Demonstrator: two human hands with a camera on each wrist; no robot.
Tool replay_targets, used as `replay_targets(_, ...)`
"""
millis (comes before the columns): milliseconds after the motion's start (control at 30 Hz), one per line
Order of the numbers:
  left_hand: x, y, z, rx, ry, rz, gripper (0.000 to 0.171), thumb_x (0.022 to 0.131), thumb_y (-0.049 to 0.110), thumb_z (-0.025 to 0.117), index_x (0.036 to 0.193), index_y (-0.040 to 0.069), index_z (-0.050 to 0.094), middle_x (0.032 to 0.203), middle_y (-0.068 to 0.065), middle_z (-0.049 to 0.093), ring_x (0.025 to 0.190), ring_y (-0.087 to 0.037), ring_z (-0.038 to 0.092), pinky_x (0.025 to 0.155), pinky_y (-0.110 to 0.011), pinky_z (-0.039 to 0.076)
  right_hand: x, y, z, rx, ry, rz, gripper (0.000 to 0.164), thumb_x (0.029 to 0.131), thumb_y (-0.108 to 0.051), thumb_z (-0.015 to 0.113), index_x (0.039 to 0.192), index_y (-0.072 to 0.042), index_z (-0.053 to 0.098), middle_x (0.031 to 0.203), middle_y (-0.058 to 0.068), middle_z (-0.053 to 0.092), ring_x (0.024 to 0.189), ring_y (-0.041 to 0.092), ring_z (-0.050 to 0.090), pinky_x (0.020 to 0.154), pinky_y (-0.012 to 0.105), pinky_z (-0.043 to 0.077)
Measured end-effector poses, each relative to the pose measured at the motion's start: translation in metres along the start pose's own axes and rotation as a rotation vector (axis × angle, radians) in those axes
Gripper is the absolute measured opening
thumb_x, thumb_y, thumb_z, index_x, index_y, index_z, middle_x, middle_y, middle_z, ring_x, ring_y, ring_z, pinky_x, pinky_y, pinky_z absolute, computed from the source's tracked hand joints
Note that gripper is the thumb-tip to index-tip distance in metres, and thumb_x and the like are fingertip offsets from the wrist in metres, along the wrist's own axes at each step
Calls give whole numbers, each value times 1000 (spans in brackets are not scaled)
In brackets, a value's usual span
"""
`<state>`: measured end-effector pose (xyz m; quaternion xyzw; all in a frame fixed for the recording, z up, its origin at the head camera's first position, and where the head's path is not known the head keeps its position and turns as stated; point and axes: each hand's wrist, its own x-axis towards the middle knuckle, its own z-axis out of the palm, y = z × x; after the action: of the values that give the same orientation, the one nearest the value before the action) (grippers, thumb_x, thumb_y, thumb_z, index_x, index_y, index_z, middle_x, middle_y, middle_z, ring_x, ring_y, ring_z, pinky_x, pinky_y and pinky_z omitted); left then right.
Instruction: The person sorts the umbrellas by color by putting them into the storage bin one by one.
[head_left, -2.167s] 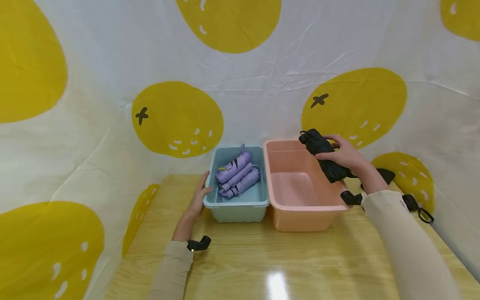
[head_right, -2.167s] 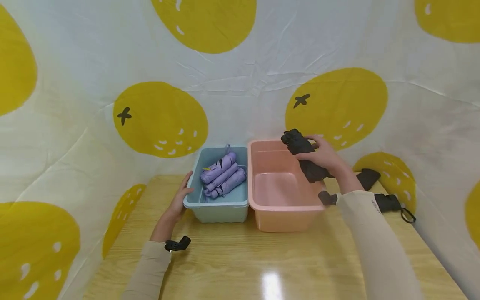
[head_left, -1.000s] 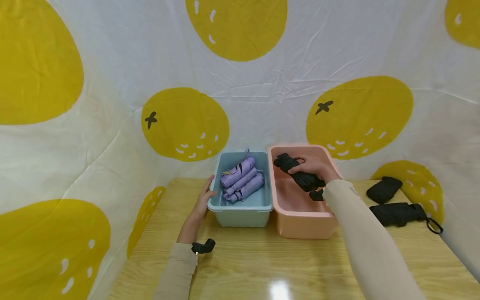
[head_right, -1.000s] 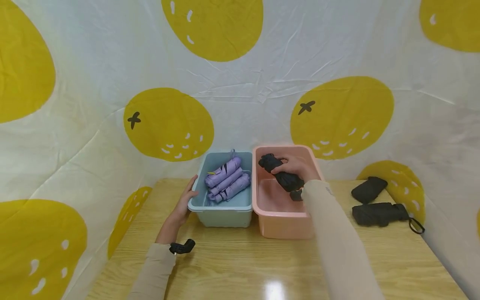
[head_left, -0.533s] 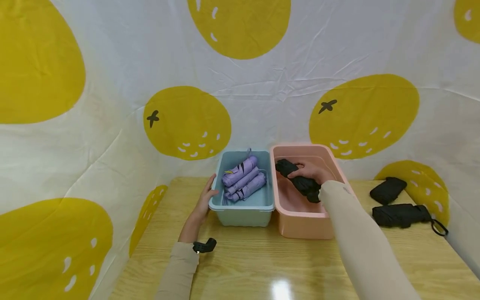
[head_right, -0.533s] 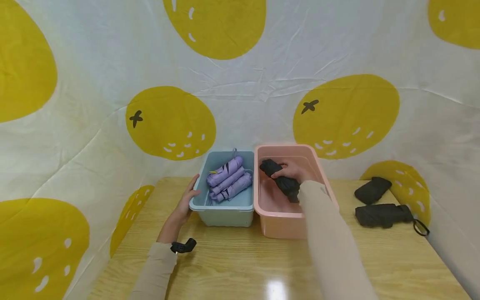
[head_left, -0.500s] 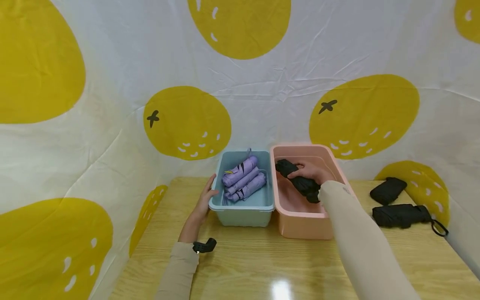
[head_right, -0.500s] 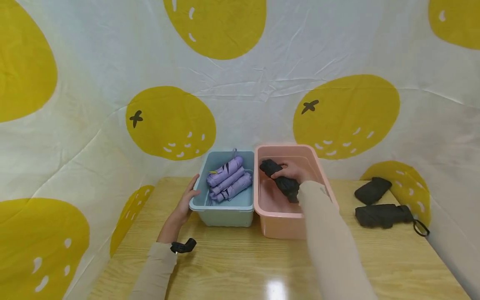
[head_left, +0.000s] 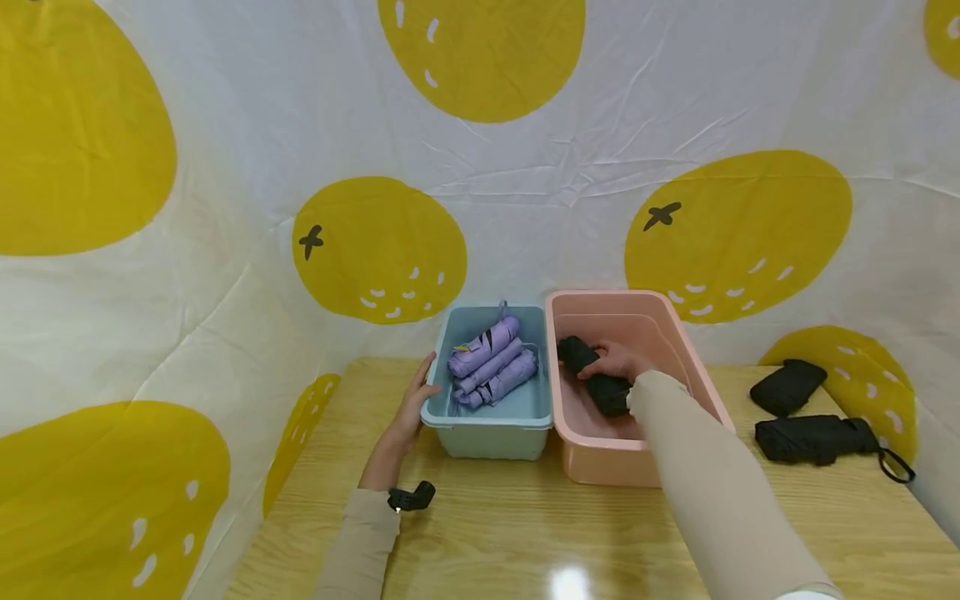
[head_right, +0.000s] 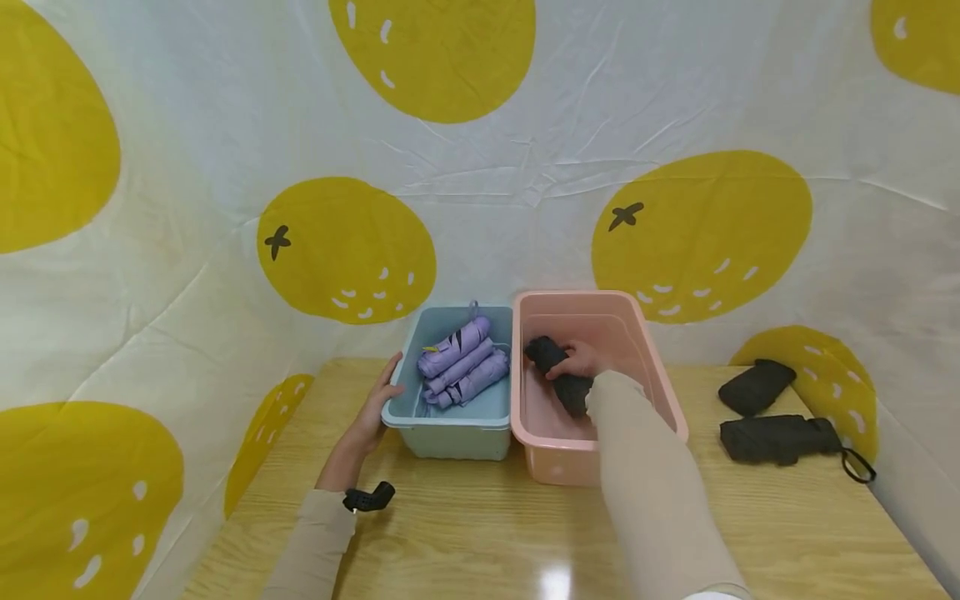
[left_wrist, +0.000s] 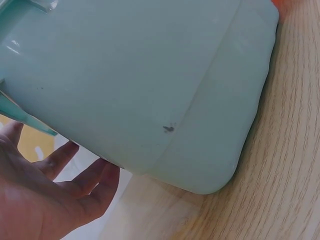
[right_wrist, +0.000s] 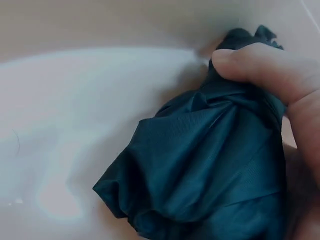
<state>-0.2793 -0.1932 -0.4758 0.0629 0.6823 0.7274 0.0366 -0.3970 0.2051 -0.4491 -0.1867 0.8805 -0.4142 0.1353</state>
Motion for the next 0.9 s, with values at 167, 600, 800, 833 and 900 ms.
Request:
replay_targets(167, 1, 2, -1, -6, -10, 13, 65, 100, 11, 39, 157, 29, 14, 161, -9, 2, 141, -40, 14, 108, -60, 18, 5, 5, 1, -26, -14, -3, 60, 73, -26, 82, 117, 3, 53, 115, 20, 52, 103, 35, 46, 88, 45, 43)
replay_targets(600, 1, -3, 1, 14, 10, -3, 64, 98, 14, 43, 155, 34, 21, 161, -7, 7, 140, -39, 19, 107, -61, 22, 18, 20, -3, -136, -100, 50, 79, 66, -37, 87, 122, 5, 51, 116, 21, 50, 98, 33, 51, 88, 44, 45)
replay_targets(800, 0, -1, 1, 10, 2, 8, 66, 98, 13, 42, 157, 29, 16, 161, -11, 5, 139, -42, 19, 106, -62, 22, 15, -6, -9, -11, -143, 57, 62, 88, -20, 71, 135, 8, 42, 124, 28, 47, 78, 48, 49, 68, 46, 50)
replay_targets(833, 0, -1, 1, 10, 0, 11, 66, 98, 12, 41, 157, 28, 15, 161, -11, 4, 140, -42, 18, 106, -62, 21, 14, -12, -9, 5, -129, 55, 60, 89, -17, 69, 136, 9, 43, 126, 27, 48, 80, 46, 50, 72, 47, 50)
replay_targets(900, -1, 0, 0, -3, 0, 12, 66, 98, 12, 41, 157, 27, 15, 161, -12, 4, 139, -43, 18, 106, -62, 21, 14, -23, -10, 27, -105, 47, 52, 92, -14, 66, 133, 10, 45, 122, 25, 49, 81, 43, 50, 78, 53, 49)
